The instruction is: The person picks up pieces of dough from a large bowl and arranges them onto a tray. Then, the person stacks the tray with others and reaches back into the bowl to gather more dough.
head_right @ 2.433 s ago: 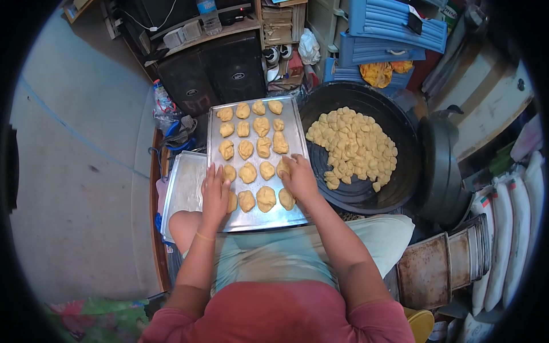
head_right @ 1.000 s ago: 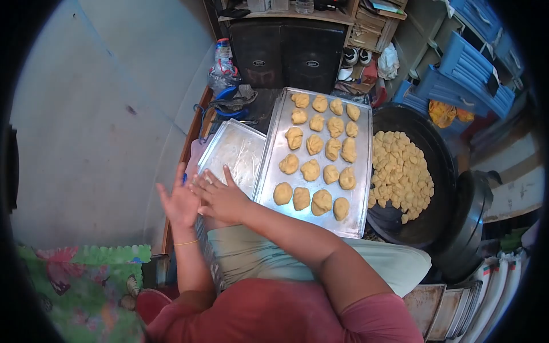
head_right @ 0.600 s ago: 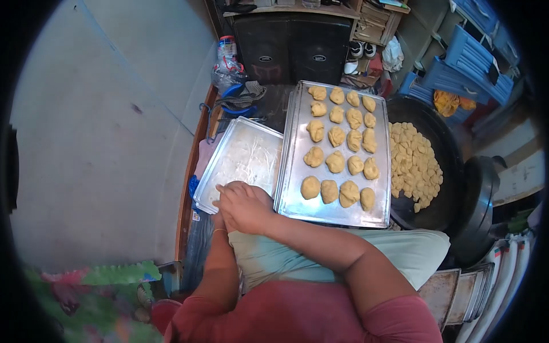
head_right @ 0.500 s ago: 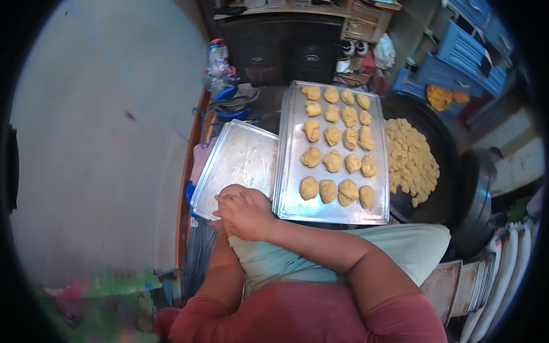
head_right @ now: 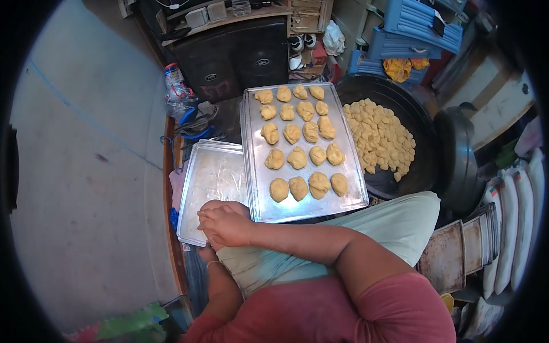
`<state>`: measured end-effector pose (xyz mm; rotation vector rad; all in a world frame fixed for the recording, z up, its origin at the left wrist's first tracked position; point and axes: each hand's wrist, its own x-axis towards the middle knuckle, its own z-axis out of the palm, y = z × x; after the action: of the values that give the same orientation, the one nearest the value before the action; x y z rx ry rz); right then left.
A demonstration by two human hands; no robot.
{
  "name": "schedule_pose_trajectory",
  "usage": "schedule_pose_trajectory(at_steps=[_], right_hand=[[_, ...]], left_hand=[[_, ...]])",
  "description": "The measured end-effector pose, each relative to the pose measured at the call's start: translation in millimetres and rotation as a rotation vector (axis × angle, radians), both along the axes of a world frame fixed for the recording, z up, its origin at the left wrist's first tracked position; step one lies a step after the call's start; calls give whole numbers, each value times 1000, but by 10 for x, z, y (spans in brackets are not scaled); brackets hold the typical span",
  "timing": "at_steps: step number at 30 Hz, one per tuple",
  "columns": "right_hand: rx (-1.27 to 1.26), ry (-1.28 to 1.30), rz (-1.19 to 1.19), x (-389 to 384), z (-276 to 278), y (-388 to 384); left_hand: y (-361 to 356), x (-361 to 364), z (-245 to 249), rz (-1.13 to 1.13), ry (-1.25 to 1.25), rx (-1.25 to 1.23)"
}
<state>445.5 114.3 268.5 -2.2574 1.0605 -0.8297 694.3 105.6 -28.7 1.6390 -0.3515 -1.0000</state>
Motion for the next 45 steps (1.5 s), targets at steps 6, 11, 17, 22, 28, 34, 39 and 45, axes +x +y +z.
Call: schedule_pose_trajectory(at_steps=[6, 11, 17, 22, 28, 34, 39, 45], right_hand=[[-2, -51, -32, -64, 42, 9], [18, -45, 18, -79, -37, -39], [82, -98, -1, -123, -109, -68], [123, -84, -30, -97, -32, -128], [157, -99, -16, -129, 12, -229], [160, -110, -23, -101, 14, -267], [64, -155, -42, -100, 14, -261], [129, -413, -183, -119, 64, -280]], left_hand=[[-44, -32, -108, 210, 592, -309], [-106, -456, 385, 59, 136, -132], [-332, 122, 21, 166, 136, 260], [-480, 472, -409, 47, 98, 339], [-766, 415, 167, -69, 40, 195], [-1211, 446, 884, -215, 149, -99], [-1640, 334, 1944, -177, 137, -395], [-1110, -265, 3978, -228, -747, -658]])
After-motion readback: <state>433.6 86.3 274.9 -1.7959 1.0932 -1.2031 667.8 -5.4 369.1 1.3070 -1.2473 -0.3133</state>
